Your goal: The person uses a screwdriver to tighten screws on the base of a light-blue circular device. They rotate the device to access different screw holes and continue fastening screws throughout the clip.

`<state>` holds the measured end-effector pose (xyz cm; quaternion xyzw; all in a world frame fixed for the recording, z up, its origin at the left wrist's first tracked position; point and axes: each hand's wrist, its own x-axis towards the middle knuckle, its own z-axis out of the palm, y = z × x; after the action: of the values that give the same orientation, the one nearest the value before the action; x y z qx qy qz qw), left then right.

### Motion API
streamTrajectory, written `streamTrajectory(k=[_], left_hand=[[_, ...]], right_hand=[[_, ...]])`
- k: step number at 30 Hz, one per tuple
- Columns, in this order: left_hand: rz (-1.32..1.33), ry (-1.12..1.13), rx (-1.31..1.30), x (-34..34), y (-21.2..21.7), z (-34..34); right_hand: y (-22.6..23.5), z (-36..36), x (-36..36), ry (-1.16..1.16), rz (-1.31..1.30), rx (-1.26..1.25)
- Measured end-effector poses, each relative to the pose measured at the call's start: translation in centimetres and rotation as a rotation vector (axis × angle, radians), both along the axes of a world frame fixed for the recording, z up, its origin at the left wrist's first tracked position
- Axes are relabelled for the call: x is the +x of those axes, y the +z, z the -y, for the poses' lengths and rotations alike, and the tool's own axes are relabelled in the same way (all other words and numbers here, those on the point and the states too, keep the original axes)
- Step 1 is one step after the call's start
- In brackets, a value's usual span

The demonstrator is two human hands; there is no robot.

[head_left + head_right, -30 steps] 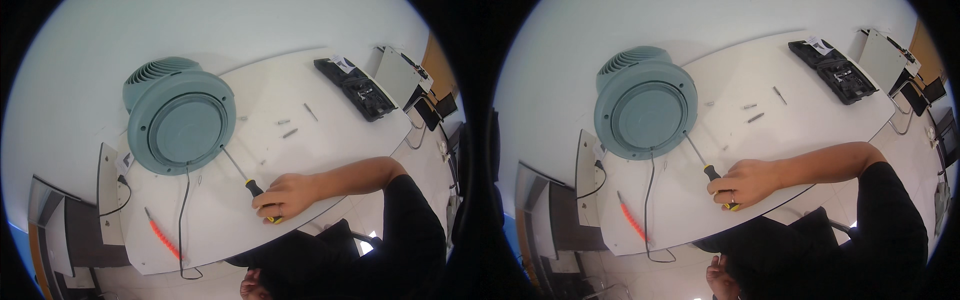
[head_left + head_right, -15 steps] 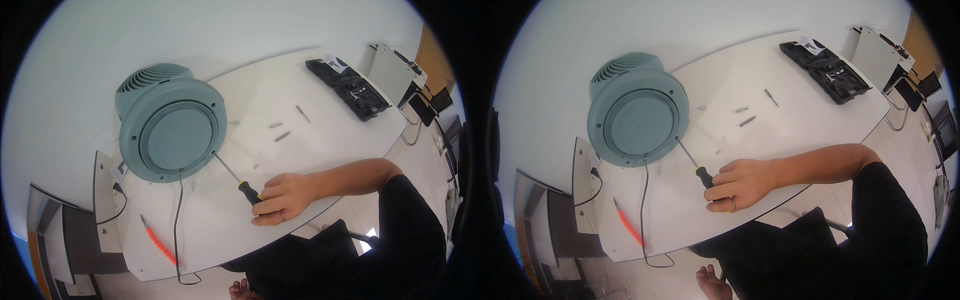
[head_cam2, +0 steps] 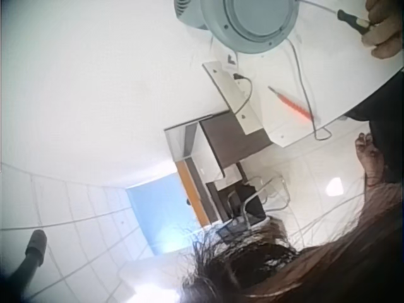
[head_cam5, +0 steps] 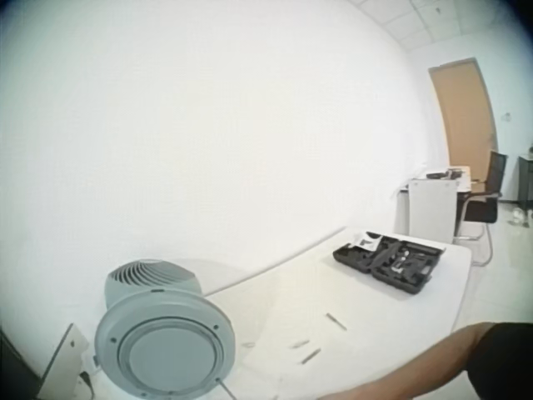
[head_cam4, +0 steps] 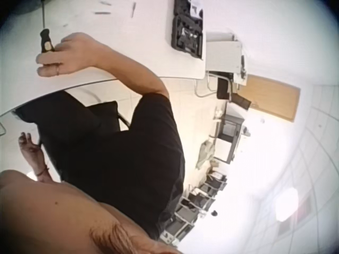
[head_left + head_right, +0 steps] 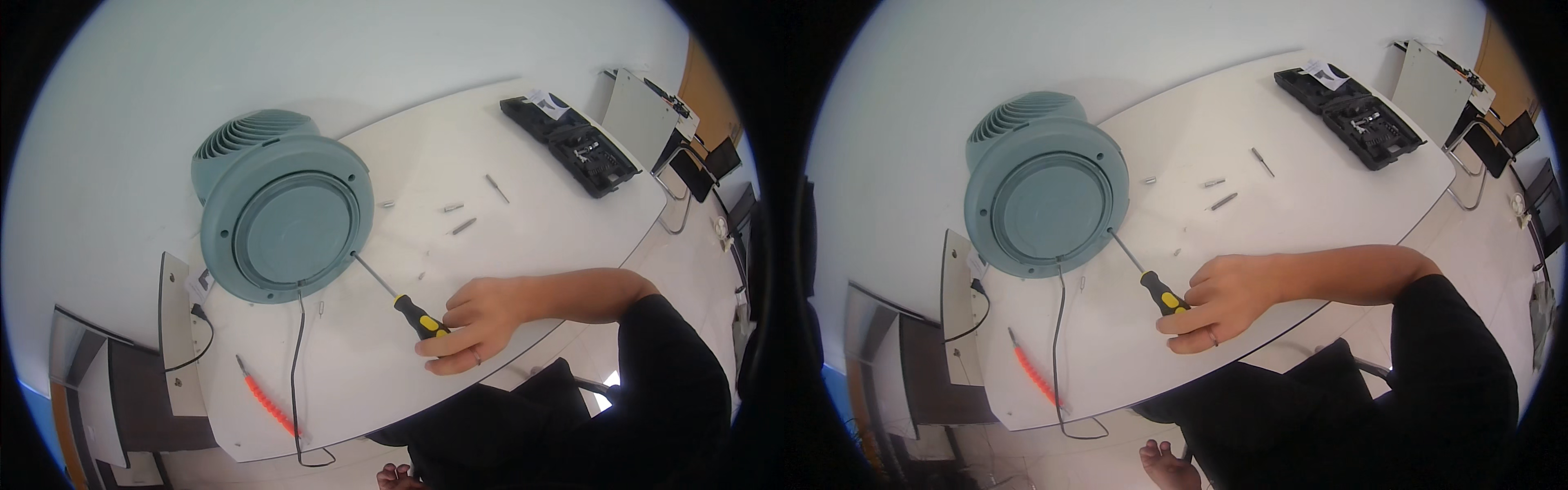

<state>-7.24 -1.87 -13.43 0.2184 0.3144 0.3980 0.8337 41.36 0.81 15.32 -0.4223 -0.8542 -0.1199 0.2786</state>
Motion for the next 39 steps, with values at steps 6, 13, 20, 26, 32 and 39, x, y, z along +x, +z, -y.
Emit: streamTrajectory(k=[6,13,20,26,32,39], left_hand=[[-0.751,0.118,0.560,7.6,13.1,-0.1],[-0.523,-0.043,1.566,15.5,21.3,-6.7],[-0.740,-0.306,1.319,26.0,25.7,-11.9],[-0.777,-0.510,1.448,29.2,29.6,-13.9],[-0.744,-0.549,2.183,31.8,33.1,-18.5],[-0.480,-0.415,2.515,35.0,31.7,-21.6]], right_hand=[[-1.5,-0.4,-0.6,-0.022,-0.079,-0.003],[-3.5,-1.5,0.0,0.102,-0.001,0.209],[-4.0,-2.3,0.5,0.233,0.033,0.294],[-3.2,-2.4,0.8,0.199,-0.126,0.360],[-2.3,-2.5,1.6,0.183,-0.161,0.359],[-2.2,-2.7,1.6,0.154,-0.195,0.419]])
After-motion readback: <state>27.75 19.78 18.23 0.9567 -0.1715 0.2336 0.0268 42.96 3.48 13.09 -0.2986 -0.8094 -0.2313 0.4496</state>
